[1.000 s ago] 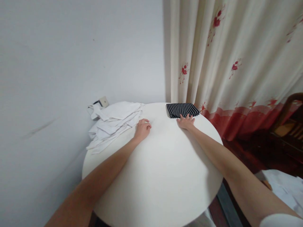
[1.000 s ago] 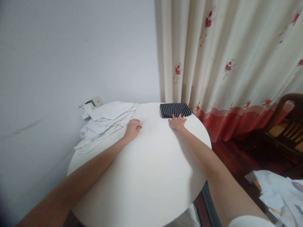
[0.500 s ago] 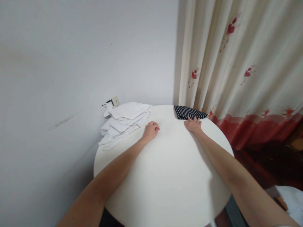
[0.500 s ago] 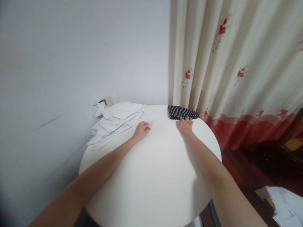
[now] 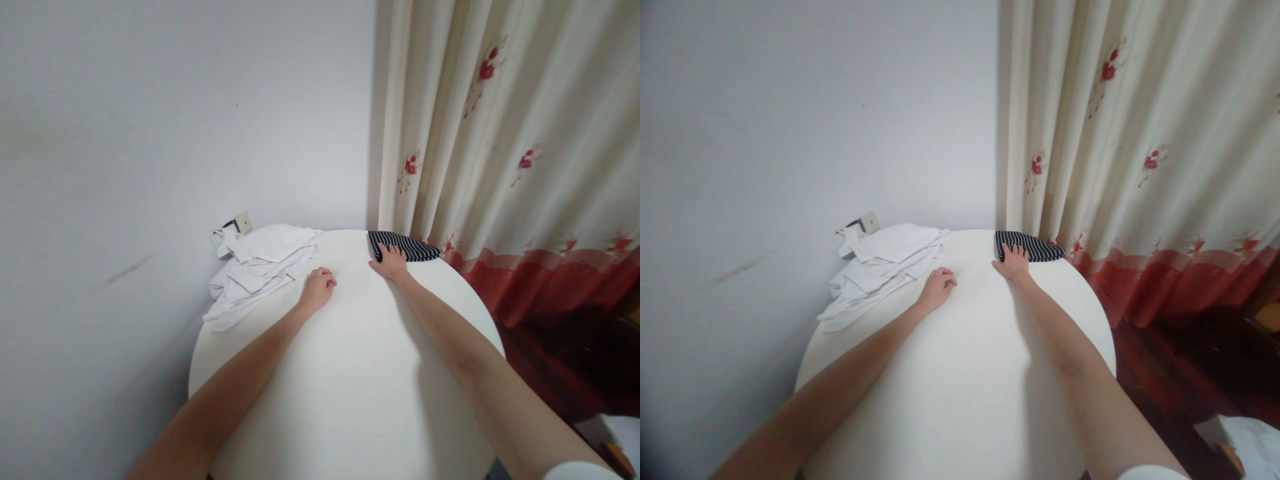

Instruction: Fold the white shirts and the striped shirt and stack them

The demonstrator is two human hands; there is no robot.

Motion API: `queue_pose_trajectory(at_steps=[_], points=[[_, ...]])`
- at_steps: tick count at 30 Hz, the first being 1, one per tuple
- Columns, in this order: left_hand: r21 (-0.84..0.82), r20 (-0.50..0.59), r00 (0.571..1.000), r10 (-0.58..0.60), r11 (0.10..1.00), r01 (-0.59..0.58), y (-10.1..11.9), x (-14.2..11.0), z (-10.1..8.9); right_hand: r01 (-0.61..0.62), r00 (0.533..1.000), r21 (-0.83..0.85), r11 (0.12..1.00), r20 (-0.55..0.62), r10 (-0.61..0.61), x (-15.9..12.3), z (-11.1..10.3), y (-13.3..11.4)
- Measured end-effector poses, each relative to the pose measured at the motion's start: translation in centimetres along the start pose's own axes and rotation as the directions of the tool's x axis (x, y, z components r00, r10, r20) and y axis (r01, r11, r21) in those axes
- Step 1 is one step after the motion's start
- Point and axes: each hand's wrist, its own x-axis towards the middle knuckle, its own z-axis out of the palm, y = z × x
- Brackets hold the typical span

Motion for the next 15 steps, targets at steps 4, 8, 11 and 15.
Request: queue_pose_trajectory(at_steps=[4,8,11,15], points=[[-0.007,0.012,1.0,0.005,1.0,-0.005,-0.1,0.1,0.2,-0.015,1.0,0.014,1.0,0.021,0.014,0.0,0.3,-0.1],[-0.025,0.022,1.0,0.006,1.0,-0.005,0.0,0.3,0.6,0.026,0.999,-0.005,1.0,0.031,-0.026,-1.1,0.2,-0.8],[-0.034,0.024,1.0,0.008,0.999,-0.007,0.1,0.4,0.8,0.045,0.998,-0.004,0.999,0.042,-0.045,-2.3,0.2,-1.8],[-0.033,0.015,1.0,0.001,0.999,0.0,0.2,0.2,0.6,-0.032,0.999,-0.007,0.999,0.003,0.032,-3.4,0.3,-2.6]])
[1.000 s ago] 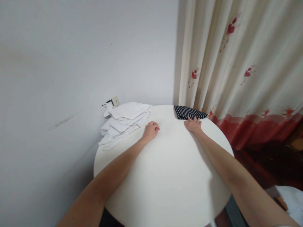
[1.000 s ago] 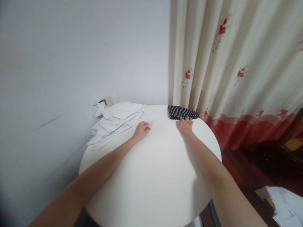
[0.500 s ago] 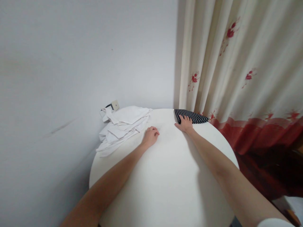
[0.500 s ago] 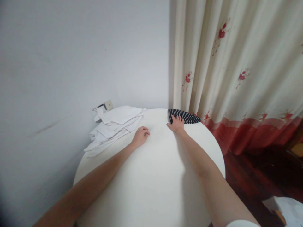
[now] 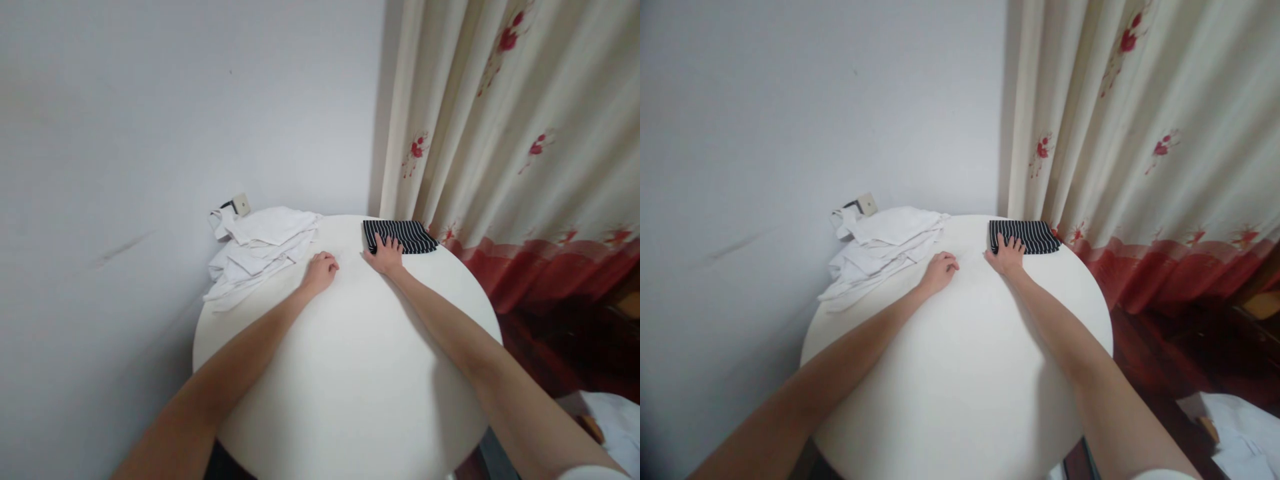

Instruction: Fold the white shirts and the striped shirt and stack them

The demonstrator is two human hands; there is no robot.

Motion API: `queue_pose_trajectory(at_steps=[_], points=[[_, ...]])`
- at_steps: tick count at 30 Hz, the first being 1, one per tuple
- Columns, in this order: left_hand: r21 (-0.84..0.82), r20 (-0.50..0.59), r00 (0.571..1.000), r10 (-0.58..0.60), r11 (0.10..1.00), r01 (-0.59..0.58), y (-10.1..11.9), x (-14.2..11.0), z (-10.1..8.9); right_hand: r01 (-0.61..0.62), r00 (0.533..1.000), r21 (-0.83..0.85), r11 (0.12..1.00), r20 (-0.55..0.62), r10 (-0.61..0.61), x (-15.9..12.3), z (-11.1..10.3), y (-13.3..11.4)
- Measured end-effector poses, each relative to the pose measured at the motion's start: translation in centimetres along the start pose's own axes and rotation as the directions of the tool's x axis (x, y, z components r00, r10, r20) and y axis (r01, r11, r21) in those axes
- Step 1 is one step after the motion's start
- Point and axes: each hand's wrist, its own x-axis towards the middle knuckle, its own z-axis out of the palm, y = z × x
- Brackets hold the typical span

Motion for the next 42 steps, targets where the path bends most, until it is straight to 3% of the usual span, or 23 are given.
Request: queue_pose_trajectory(at_steps=[4,11,15,17,20,24,29,31,34,36,39,42], points=[[0.001,-0.004,1.0,-0.007,1.0,0.007,0.1,-0.3,-0.2,-0.105,0.994,0.038,0.994,0.036,0.104,-0.2,0.2,1.0],[-0.014,0.011,1.0,0.02,1.0,-0.02,0.3,-0.3,-0.2,-0.131,0.986,0.04,0.991,0.11,0.126,0.3,0.4,2.4],[-0.022,0.002,0.999,0.035,0.999,-0.035,0.2,-0.5,-0.4,-0.113,0.993,0.046,0.993,0.051,0.111,-0.8,0.2,2.0],[-0.027,-0.001,0.999,0.04,0.999,-0.04,0.0,-0.5,-0.4,-0.091,0.995,0.059,0.994,-0.045,0.094,-1.7,0.0,1.6],[-0.038,0.0,0.999,0.043,0.998,-0.043,-0.1,-0.4,-0.3,0.039,0.979,0.058,0.998,-0.203,-0.026,-3.0,-0.3,0.8],[-0.051,-0.001,0.999,0.038,0.998,-0.038,-0.3,-0.3,-0.1,0.242,0.959,0.111,0.964,-0.181,-0.219,-3.9,-0.5,-0.5],[-0.072,0.02,0.999,0.046,0.996,-0.044,-0.6,-0.4,-0.5,0.41,0.893,0.261,0.874,-0.31,-0.326,-3.7,-1.9,-0.5],[-0.081,0.034,0.998,0.05,0.996,-0.047,-0.7,-0.3,-0.7,0.365,0.906,0.318,0.875,-0.339,-0.255,-3.3,-2.6,0.4],[-0.087,0.047,0.998,0.051,0.995,-0.047,-0.9,-0.2,-0.9,0.156,0.931,0.385,0.91,-0.365,-0.005,-2.5,-3.3,2.7],[-0.086,0.054,0.997,0.056,0.995,-0.051,-0.9,-0.2,-0.9,0.026,0.947,0.374,0.927,-0.307,0.098,-2.2,-3.3,4.2],[-0.081,0.068,0.995,0.074,0.994,-0.069,-0.9,-0.3,-0.7,-0.08,0.979,0.31,0.947,-0.153,0.132,-2.1,-2.8,5.5],[-0.071,0.079,0.993,0.087,0.994,-0.082,-0.9,-0.5,-0.7,-0.056,0.997,0.284,0.957,-0.037,0.07,-2.3,-2.1,5.1]])
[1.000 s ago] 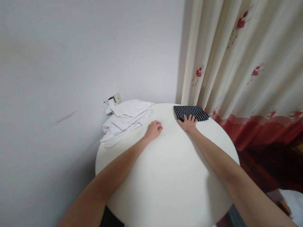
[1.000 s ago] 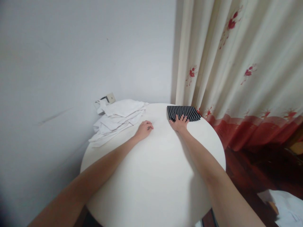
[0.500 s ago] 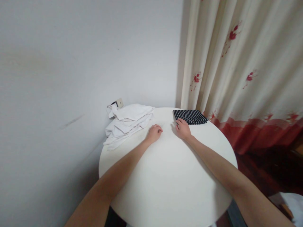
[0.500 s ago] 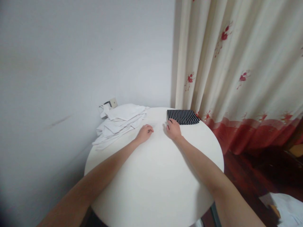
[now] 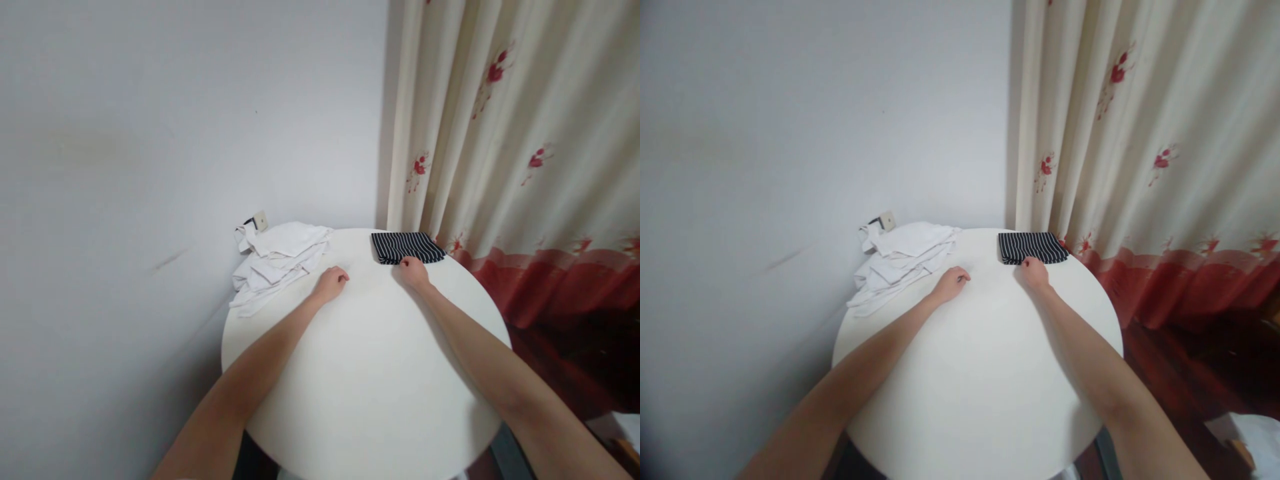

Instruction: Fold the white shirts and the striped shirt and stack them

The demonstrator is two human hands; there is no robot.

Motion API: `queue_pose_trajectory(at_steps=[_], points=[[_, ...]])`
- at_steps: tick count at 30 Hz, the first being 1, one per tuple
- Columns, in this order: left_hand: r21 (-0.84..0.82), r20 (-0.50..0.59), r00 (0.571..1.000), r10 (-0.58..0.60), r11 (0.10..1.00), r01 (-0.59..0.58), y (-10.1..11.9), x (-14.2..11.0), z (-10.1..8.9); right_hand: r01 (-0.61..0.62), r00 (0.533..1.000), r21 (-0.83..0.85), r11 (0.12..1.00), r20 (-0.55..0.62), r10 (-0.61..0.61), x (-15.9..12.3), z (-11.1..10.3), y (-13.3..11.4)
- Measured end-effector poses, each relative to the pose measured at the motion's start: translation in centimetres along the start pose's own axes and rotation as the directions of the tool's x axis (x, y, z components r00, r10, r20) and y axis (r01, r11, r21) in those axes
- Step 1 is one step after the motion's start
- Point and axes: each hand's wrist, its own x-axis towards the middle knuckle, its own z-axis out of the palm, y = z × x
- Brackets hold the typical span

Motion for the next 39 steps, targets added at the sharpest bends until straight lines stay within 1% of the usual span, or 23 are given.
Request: queue_pose_trajectory(at_steps=[3,5,10,13,15,16,18,19,20,21,23,24,25,26,28,30,31,32,36,39], points=[[0.018,0.017,1.0,0.013,1.0,-0.013,0.0,-0.2,-0.1,0.084,0.99,-0.007,0.996,0.111,-0.083,-0.4,0.8,-1.1],[0.031,0.032,0.999,0.025,0.999,-0.026,0.1,-0.3,-0.2,0.137,0.978,-0.003,0.991,0.158,-0.135,-0.7,1.2,-1.8],[0.032,0.081,0.993,0.088,0.995,-0.09,0.0,-0.7,-0.9,0.19,0.961,-0.008,0.982,0.204,-0.185,-0.9,1.5,-2.3],[0.022,0.095,0.988,0.125,0.992,-0.128,0.0,-0.8,-1.9,0.201,0.957,-0.011,0.98,0.216,-0.194,-0.8,1.4,-2.2],[0.035,0.053,0.992,0.114,0.993,-0.116,-0.2,-0.7,-3.1,0.204,0.955,-0.009,0.979,0.221,-0.197,-0.8,1.3,-2.1],[0.05,0.008,0.996,0.092,0.995,-0.092,-0.4,-0.6,-3.8,0.205,0.955,-0.007,0.979,0.221,-0.199,-0.8,1.3,-2.1],[0.09,-0.124,0.992,0.018,0.996,-0.007,-1.0,-0.5,-5.5,0.206,0.954,-0.001,0.979,0.222,-0.201,-0.8,1.3,-2.2],[0.107,-0.195,0.98,-0.023,0.993,0.044,-1.5,-0.5,-6.4,0.206,0.954,0.001,0.979,0.221,-0.201,-0.8,1.3,-2.2],[0.124,-0.273,0.959,-0.068,0.987,0.105,-2.1,-0.6,-7.3,0.206,0.954,0.004,0.979,0.22,-0.201,-0.9,1.3,-2.2],[0.138,-0.355,0.927,-0.123,0.973,0.182,-2.7,-0.7,-8.2,0.204,0.955,0.006,0.979,0.219,-0.201,-0.9,1.4,-2.2],[0.147,-0.499,0.833,-0.238,0.924,0.352,-4.2,-1.1,-9.8,0.199,0.957,0.006,0.98,0.214,-0.196,-0.9,1.5,-2.2],[0.14,-0.552,0.783,-0.288,0.893,0.428,-5.0,-1.4,-10.5,0.195,0.958,0.004,0.981,0.211,-0.192,-0.9,1.6,-2.2],[0.13,-0.588,0.739,-0.33,0.863,0.488,-5.8,-1.7,-11.0,0.191,0.96,0.002,0.982,0.208,-0.187,-1.0,1.6,-2.2],[0.119,-0.608,0.708,-0.361,0.84,0.53,-6.5,-2.0,-11.4,0.186,0.962,-0.001,0.982,0.206,-0.182,-1.0,1.7,-2.1],[0.1,-0.621,0.675,-0.397,0.815,0.571,-7.6,-2.5,-11.9,0.18,0.964,-0.007,0.984,0.202,-0.175,-1.0,1.8,-2.1],[0.086,-0.63,0.649,-0.426,0.793,0.604,-8.4,-2.8,-11.9,0.179,0.964,-0.012,0.984,0.199,-0.173,-1.0,1.9,-2.0],[0.083,-0.627,0.645,-0.437,0.786,0.613,-8.7,-2.9,-11.8,0.18,0.965,-0.014,0.984,0.198,-0.174,-1.0,1.9,-2.0],[0.083,-0.618,0.649,-0.444,0.784,0.615,-8.9,-2.9,-11.7,0.18,0.965,-0.014,0.984,0.197,-0.174,-0.9,2.0,-1.9],[0.089,-0.556,0.698,-0.452,0.802,0.591,-9.6,-2.9,-11.2,0.177,0.965,-0.009,0.984,0.199,-0.172,-0.9,2.1,-1.9],[0.076,-0.544,0.709,-0.448,0.815,0.574,-9.8,-2.8,-11.2,0.174,0.965,-0.009,0.985,0.203,-0.169,-0.9,2.1,-1.8]])
